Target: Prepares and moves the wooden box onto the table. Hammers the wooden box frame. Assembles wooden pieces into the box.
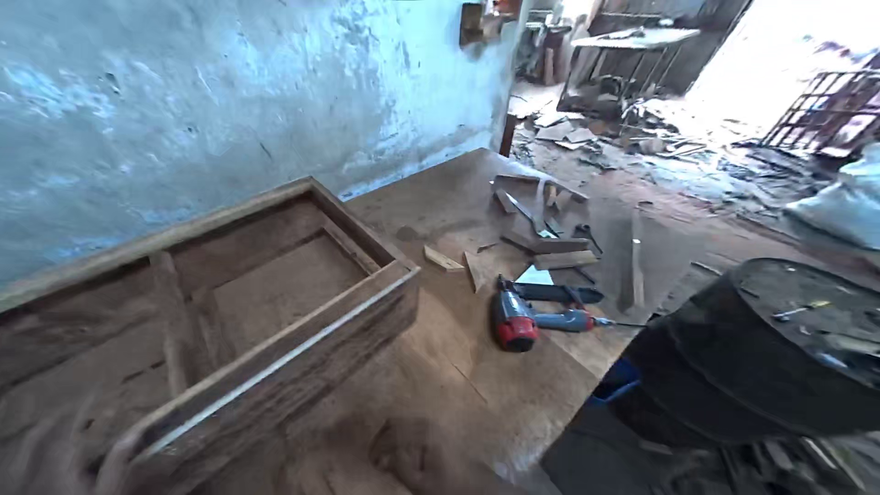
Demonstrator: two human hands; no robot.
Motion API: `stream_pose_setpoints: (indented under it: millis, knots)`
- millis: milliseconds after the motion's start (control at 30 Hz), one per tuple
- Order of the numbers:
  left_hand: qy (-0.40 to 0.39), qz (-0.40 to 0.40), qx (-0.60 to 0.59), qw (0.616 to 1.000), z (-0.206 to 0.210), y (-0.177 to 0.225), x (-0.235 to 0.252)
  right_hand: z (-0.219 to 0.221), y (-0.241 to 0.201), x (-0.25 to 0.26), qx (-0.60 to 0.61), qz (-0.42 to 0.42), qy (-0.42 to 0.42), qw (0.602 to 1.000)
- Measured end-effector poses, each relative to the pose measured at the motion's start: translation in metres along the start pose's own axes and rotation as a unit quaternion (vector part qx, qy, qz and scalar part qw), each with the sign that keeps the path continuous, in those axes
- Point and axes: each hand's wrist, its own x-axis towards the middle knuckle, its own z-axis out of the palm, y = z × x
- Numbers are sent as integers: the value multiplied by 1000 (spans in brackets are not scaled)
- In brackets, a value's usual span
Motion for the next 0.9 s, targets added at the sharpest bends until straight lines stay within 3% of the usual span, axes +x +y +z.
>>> stream_pose_setpoints:
  millis: [67, 167, 267, 400, 533, 633, 700, 767, 833, 900]
  knots:
    - [-71, 42, -47, 996, 38, 53, 48, -42, 5, -39, -16, 61, 52, 997]
    - [-93, 85, -69, 990, 85, 135, 104, -105, 18, -90, -29, 159, 153, 975]
    - [-117, 79, -72, 987, 121, 211, 154, -167, 37, -120, -34, 233, 239, 942]
    - [-162, -60, -117, 978, 174, 300, 210, -270, 73, -117, -55, 268, 226, 935]
    - [-243, -209, -85, 943, 222, 364, 242, -364, 137, -68, -116, 304, 154, 933]
    - [-236, -210, -3, 949, 239, 372, 239, -406, 198, -12, -162, 402, 99, 896]
    - [-257, -213, -38, 942, 239, 364, 241, -418, 244, 22, -192, 440, 74, 874]
    - [-308, -262, -147, 903, 232, 360, 247, -426, 284, 44, -207, 456, 37, 865]
    - [-304, -320, -256, 860, 213, 363, 258, -430, 310, 76, -211, 450, 18, 867]
    - [-313, -346, -287, 837, 204, 365, 260, -428, 334, 91, -243, 456, 28, 855]
